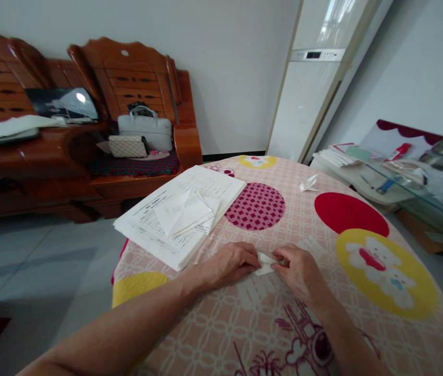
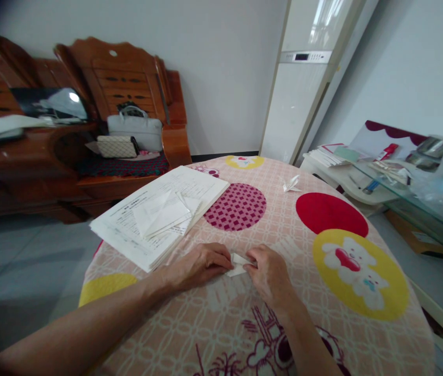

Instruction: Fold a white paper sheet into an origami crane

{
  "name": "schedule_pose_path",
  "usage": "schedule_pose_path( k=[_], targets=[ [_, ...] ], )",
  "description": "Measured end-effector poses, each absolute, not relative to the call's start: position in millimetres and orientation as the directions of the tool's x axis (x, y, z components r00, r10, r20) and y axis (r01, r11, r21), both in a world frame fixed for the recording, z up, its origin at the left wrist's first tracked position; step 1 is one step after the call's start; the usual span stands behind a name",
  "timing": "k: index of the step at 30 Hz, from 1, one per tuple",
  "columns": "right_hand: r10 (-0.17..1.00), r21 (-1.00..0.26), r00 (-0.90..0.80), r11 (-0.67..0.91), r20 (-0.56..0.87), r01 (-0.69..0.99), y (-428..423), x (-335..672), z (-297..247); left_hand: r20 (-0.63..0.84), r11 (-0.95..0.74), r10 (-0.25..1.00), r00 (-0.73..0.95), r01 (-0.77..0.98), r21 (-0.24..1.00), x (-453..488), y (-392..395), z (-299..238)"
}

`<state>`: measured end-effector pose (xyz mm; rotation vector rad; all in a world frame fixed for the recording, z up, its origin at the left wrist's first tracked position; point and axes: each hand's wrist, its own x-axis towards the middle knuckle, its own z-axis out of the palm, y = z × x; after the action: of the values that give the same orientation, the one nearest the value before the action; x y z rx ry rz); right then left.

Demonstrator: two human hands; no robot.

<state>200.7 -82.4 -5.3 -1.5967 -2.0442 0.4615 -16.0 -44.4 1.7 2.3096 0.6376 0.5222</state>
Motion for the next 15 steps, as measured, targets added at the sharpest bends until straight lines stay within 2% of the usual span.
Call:
schedule_pose_path(
  k=[4,11,15],
  targets=[
    [0.958,-0.491,-0.217,0.283,0.187,0.824,-82,197,-1,0.175,-0.620,0.657,0.734,0.392,0.680,-9,-46,-4],
    [0.964,-0.578,-0.204,0.266,0.172,0.771,-78,200,0,0.118,-0.511,0.761,0.638,0.478,0.715,-3,-49,-6],
    [0.972,-0.612,-0.163,0.234,0.170,0.756,-75,202,-3,0.102,-0.495,0.766,0.635,0.481,0.724,-3,-49,-6]
  ],
)
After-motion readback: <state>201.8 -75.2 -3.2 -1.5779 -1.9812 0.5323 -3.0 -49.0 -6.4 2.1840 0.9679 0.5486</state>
